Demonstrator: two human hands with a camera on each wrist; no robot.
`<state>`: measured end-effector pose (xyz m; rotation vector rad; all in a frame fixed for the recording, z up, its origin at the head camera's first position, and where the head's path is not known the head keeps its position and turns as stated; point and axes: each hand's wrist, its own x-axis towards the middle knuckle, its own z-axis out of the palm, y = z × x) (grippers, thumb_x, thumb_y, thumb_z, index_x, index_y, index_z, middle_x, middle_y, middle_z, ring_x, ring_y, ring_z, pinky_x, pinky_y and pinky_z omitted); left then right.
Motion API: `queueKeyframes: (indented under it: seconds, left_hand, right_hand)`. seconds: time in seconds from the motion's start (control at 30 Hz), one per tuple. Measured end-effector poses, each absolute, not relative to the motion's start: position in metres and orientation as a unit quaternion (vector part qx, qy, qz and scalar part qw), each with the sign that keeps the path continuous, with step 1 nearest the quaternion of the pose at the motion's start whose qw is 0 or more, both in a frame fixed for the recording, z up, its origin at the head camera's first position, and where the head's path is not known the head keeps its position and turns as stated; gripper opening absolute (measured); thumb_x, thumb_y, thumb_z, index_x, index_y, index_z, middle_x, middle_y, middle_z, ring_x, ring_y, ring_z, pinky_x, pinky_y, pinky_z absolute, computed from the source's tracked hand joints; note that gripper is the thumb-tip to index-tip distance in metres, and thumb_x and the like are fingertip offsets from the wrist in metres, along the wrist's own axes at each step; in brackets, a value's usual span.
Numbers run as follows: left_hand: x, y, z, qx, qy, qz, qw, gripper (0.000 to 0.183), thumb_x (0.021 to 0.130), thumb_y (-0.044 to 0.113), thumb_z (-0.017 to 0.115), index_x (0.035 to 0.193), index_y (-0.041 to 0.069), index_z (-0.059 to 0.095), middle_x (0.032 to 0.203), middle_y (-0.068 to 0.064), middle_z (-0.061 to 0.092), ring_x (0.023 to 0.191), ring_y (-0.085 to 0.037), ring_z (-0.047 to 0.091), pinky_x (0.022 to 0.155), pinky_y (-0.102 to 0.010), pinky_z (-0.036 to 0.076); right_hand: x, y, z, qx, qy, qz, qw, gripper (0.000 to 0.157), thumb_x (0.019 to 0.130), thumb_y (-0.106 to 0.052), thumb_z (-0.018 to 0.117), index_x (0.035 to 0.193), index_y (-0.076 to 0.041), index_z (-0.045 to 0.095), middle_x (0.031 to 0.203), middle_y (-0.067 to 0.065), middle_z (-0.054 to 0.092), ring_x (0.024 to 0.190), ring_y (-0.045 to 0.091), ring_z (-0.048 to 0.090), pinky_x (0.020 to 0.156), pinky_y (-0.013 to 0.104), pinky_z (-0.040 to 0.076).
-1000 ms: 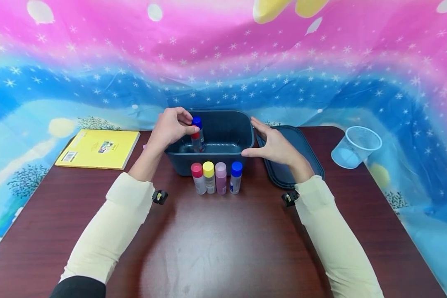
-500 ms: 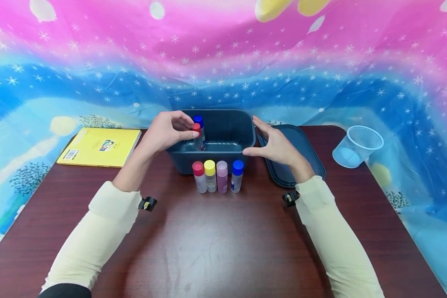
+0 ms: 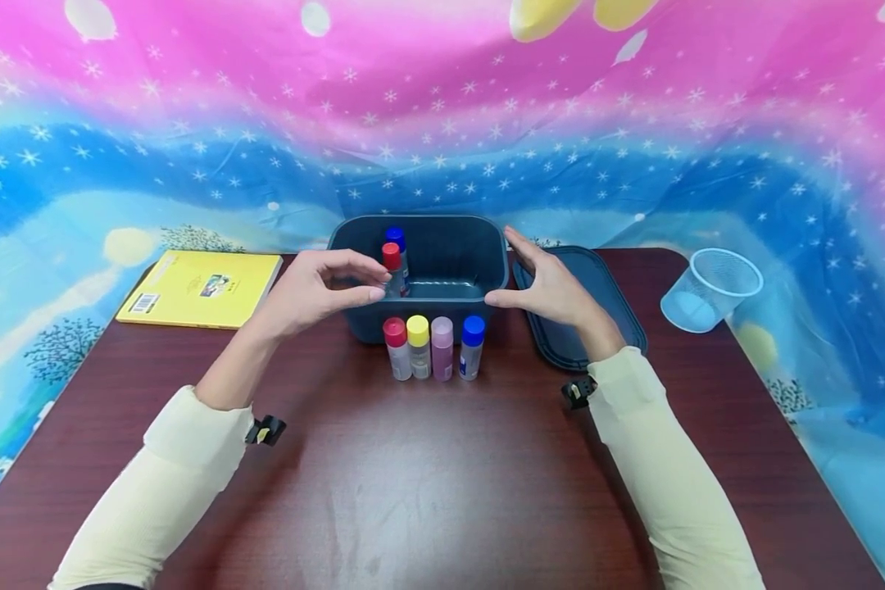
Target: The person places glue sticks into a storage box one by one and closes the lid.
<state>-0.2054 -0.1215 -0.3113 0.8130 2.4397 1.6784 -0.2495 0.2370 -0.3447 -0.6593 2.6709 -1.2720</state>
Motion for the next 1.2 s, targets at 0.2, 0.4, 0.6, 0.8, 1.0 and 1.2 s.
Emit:
queueKeyframes:
  seconds: [0.2,0.4,0.6,0.8,1.0,1.2]
  left_hand:
    - [-0.195,-0.127,-0.318,0.273,0.801,0.528,0.064,0.033,0.090,0.024,0.080,0.121,0.013,0.075,0.114,0.001,0.074,0.105,-0.014,0.070,0.088,-0.033,0.059]
    - [-0.188,-0.128,-0.322,0.264,0.810,0.518,0.077,0.036,0.088,0.024,0.082,0.122,0.013,0.075,0.113,0.002,0.075,0.104,-0.012,0.071,0.088,-0.032,0.059]
    - [-0.185,-0.126,-0.332,0.270,0.822,0.492,0.096,0.038,0.089,0.022,0.081,0.125,0.013,0.074,0.114,0.003,0.074,0.106,-0.012,0.070,0.089,-0.031,0.058]
    - [-0.185,-0.125,-0.340,0.270,0.823,0.492,0.091,0.041,0.088,0.019,0.082,0.127,0.010,0.072,0.115,-0.002,0.074,0.106,-0.014,0.071,0.089,-0.032,0.058]
    - [-0.186,-0.121,-0.350,0.275,0.814,0.502,0.095,0.050,0.086,0.015,0.084,0.132,0.005,0.068,0.118,-0.009,0.073,0.108,-0.020,0.070,0.090,-0.034,0.058]
    - [-0.185,-0.116,-0.359,0.271,0.814,0.508,0.076,0.046,0.085,0.016,0.084,0.128,0.006,0.070,0.114,-0.007,0.073,0.104,-0.019,0.070,0.090,-0.037,0.059]
  right_hand:
    - [-0.249,0.237,-0.342,-0.219,0.887,-0.402,0.060,0.101,0.087,-0.044,0.079,0.164,-0.027,0.016,0.169,-0.003,0.012,0.153,0.030,0.019,0.120,0.059,0.021]
    - [-0.249,0.233,-0.337,-0.205,0.904,-0.368,0.068,0.106,0.085,-0.054,0.078,0.164,-0.032,0.011,0.169,-0.006,0.009,0.154,0.028,0.013,0.118,0.067,0.017]
    - [-0.252,0.233,-0.339,-0.215,0.908,-0.352,0.070,0.105,0.087,-0.053,0.076,0.164,-0.028,0.010,0.170,-0.007,0.005,0.155,0.027,0.007,0.117,0.070,0.014]
    - [-0.254,0.232,-0.343,-0.219,0.911,-0.342,0.065,0.103,0.088,-0.047,0.077,0.165,-0.024,0.012,0.170,-0.007,0.005,0.155,0.028,0.007,0.117,0.070,0.015]
    - [-0.254,0.232,-0.342,-0.217,0.911,-0.344,0.066,0.101,0.089,-0.040,0.078,0.165,-0.024,0.012,0.170,-0.006,0.006,0.155,0.029,0.009,0.117,0.069,0.016]
    - [-0.256,0.231,-0.341,-0.214,0.910,-0.348,0.065,0.104,0.087,-0.044,0.079,0.165,-0.022,0.013,0.169,-0.006,0.008,0.155,0.028,0.010,0.117,0.069,0.017]
